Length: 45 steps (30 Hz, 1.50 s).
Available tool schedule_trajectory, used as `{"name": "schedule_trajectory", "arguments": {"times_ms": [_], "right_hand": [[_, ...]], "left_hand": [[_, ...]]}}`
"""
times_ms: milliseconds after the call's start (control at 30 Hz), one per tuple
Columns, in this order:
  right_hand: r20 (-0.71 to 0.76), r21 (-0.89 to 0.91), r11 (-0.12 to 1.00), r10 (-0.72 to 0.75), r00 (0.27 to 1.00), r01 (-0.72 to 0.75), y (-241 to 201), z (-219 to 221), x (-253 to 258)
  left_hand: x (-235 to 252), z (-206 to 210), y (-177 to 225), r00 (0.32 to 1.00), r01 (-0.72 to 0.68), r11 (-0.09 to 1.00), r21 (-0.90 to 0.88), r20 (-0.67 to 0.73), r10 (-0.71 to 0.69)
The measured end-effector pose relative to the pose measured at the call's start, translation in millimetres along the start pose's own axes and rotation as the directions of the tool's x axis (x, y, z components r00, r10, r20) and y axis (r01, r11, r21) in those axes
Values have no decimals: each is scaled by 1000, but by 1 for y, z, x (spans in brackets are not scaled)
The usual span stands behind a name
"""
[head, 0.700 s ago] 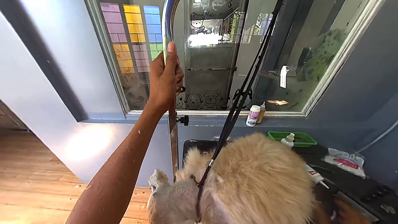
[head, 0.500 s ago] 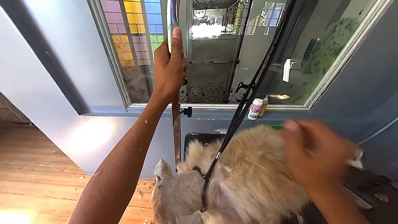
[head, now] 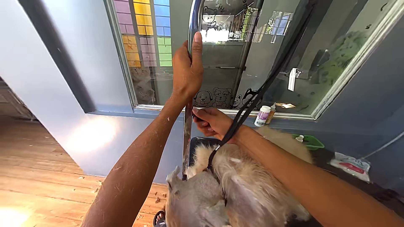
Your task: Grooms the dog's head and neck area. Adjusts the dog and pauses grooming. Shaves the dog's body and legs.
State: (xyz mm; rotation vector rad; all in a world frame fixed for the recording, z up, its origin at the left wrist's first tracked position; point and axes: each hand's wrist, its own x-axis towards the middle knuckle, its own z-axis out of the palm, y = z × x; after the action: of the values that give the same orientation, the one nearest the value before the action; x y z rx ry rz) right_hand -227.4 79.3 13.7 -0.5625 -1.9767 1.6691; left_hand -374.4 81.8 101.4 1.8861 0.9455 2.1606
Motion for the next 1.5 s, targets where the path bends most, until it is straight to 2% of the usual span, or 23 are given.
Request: {"name": "schedule_trajectory", "arguments": {"times_ms": [33,100,167,200,233,267,333,400,467,533,600,667,767,800,867,933,1000,1100,1200,1333,1433,1467,1500], "right_hand": [[-13,-252,960,-132,991,124,2,-4,2],[-2,-700,670,-348,938,247,4,-9,2],[74,-837,427,-529,845,341,11,-14,2],[69,-833,422,-562,824,358,14,-15,1],[10,-798,507,-529,849,326,12,-15,-1],[-84,-700,671,-419,904,245,5,-12,-5],[-212,-309,949,-8,977,-59,-11,-4,-11],[-192,17,967,253,948,-255,-20,-2,-11],[-202,76,977,213,956,-201,-22,-3,-11],[-205,-211,976,-92,974,47,-17,-8,-12],[-132,-489,847,-308,942,208,-12,-14,-11],[-172,-447,889,-195,966,100,-18,-9,-15],[-221,-122,977,145,964,-175,-25,-2,-13],[-223,-51,983,162,961,-178,-25,-2,-12],[-246,-79,995,38,969,-59,-23,-4,-12],[-245,-311,944,-192,950,110,-18,-6,-14],[-196,-561,793,-407,892,238,-10,-9,-16],[-49,-731,538,-655,754,420,2,-9,-14],[135,-820,254,-785,605,513,10,-14,-8],[333,-861,-67,-825,457,505,21,-23,-1],[348,-829,-47,-824,448,558,25,-28,0],[297,-821,53,-811,504,569,24,-29,-3],[188,-808,229,-772,607,542,23,-26,-8]], "left_hand": [[3,0,1,1000,-3,1000,13,-7,3],[10,0,4,1000,-4,999,41,-8,4],[14,1,5,1000,-7,999,48,-10,7],[14,0,4,1000,-9,999,43,-11,10],[14,0,3,1000,-13,999,36,-9,14],[15,-1,4,1000,-15,999,32,-5,15],[14,-1,5,1000,-15,999,29,-6,15],[12,-2,5,1000,-18,1000,18,0,18],[12,-2,5,1000,-22,1000,1,10,22],[9,-3,4,1000,-14,1000,-7,14,14],[6,-4,2,1000,-13,1000,-9,18,13],[5,-4,0,1000,-12,1000,-7,13,13],[4,-3,-1,1000,-10,1000,7,6,10],[5,-3,-1,1000,-12,1000,7,7,12],[4,-4,-1,1000,-11,1000,6,11,11],[5,-5,-1,1000,-13,1000,10,7,13],[5,-4,-1,1000,-18,1000,22,7,17],[5,-3,-2,1000,-24,999,24,-2,24],[8,-3,-2,999,-30,999,36,-17,30],[15,-2,1,999,-34,999,33,-9,34],[15,-4,2,999,-33,999,18,-4,33],[16,-3,2,999,-40,999,11,-6,40],[16,-3,1,999,-43,999,5,-7,43]]}}
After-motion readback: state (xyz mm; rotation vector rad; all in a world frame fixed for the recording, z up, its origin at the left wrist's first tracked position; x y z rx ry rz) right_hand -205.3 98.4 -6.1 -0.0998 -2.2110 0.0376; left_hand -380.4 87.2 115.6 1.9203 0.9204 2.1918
